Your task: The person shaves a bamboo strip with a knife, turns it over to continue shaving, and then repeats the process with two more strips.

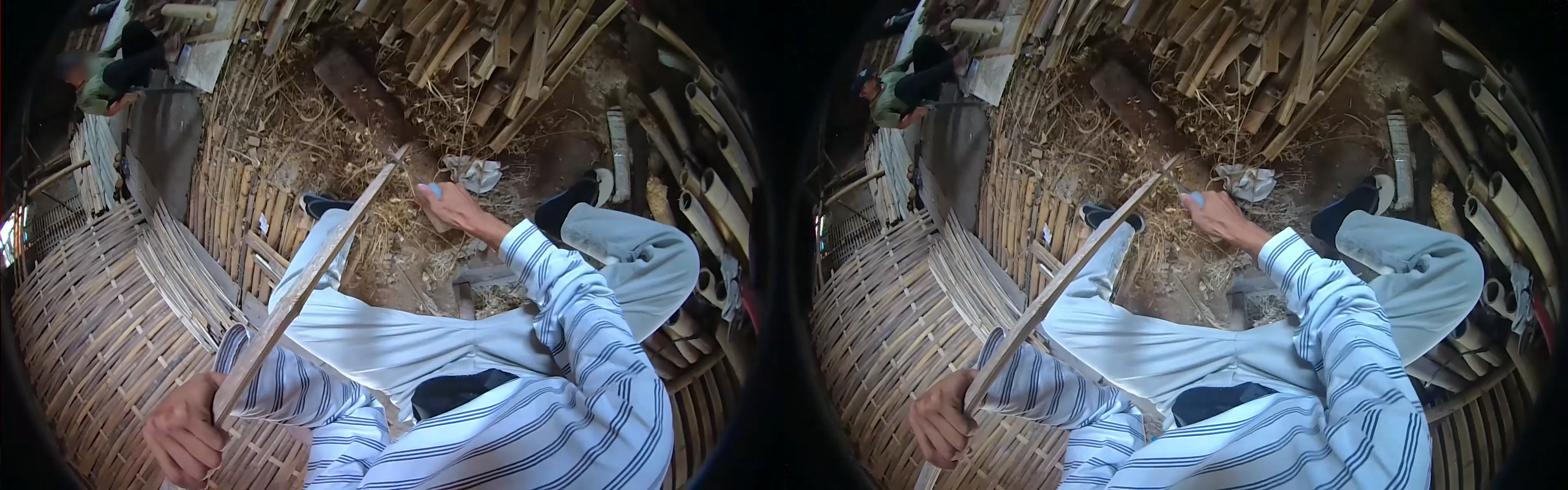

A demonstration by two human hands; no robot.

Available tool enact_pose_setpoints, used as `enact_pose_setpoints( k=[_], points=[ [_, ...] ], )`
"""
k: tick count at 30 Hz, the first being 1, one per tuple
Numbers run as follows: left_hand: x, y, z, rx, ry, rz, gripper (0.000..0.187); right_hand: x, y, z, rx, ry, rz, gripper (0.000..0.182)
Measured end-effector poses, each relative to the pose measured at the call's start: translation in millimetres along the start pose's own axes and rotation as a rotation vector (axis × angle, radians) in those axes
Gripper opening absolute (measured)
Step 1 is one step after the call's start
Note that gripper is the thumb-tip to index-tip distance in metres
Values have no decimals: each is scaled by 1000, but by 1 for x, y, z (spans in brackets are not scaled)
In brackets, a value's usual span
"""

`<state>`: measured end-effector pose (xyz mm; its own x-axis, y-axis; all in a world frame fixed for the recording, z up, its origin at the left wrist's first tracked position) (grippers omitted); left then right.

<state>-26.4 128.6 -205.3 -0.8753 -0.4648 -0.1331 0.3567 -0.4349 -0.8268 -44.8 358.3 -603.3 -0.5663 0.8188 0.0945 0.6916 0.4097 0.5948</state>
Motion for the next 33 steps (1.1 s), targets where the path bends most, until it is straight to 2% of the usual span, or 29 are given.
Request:
enact_pose_setpoints(
  k=[2, 3, 6, 7, 10, 13, 14, 15, 16, 17, 18, 20, 21, 23, 24, 27, 30, 31, 33],
  points=[
    [-1, 1, -2, -28, -44, 43, 17, -2, 3, 16, -121, -42, -3, 56],
    [0, 3, 4, -19, -53, 14, 18, -6, 18, 0, 84, -24, 38, 55],
    [1, 6, 4, 5, 35, -41, 17, -3, 50, -73, 160, 15, -121, 56],
    [2, 7, 5, 6, 62, -57, 16, -5, 48, -73, 319, 153, -46, 56],
    [0, 11, 9, 31, 18, -43, 17, -3, 15, -32, -37, -98, -130, 54],
    [0, 13, 10, -28, -12, 25, 13, -13, -17, 26, -34, -131, 23, 56],
    [5, 15, 10, -51, -79, 92, 11, -19, -19, 38, -43, -149, 53, 57],
    [6, 16, 11, -63, -147, 187, 10, -34, -7, 31, 331, -31, 267, 56],
    [2, 17, 18, -57, -218, 302, 11, -50, 16, 15, 269, -93, 142, 56],
    [5, 23, 36, -7, -284, 313, 15, -50, 36, -19, 218, -155, 35, 56],
    [6, 27, 41, -53, -389, 458, 16, -44, 41, -38, 186, -204, -57, 57],
    [4, 30, 55, -122, -605, 763, 18, -49, 45, -35, 291, -117, -29, 55],
    [3, 35, 62, -88, -889, 877, 21, -51, 45, -32, 351, -71, -18, 54],
    [10, 44, 74, -71, -859, 851, 21, -59, 12, 23, 191, -127, 111, 53],
    [13, 44, 75, -67, -846, 835, 21, -53, -2, 28, 115, -153, 176, 53],
    [15, 45, 73, -58, -875, 843, 21, -41, -16, 20, 51, -125, 183, 52],
    [21, 44, 70, -110, -819, 871, 19, -49, 15, -10, 105, -175, -34, 56],
    [22, 47, 73, -109, -818, 878, 19, -54, 15, -3, 340, -94, 119, 57],
    [21, 52, 81, -88, -915, 922, 19, -57, 3, 25, 209, -190, 171, 56]
  ],
)
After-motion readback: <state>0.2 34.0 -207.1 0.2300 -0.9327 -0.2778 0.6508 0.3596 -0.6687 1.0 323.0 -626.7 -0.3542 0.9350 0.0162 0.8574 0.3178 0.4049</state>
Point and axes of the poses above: each hand's wrist, its own y-axis away from the middle knuckle, its own x-axis out of the back of the hand, z = x × y, the point moved 2 cm from there along -y, towards the middle knuckle, and after that the axes turned 10 degrees about -y, right-handed, at the moved point
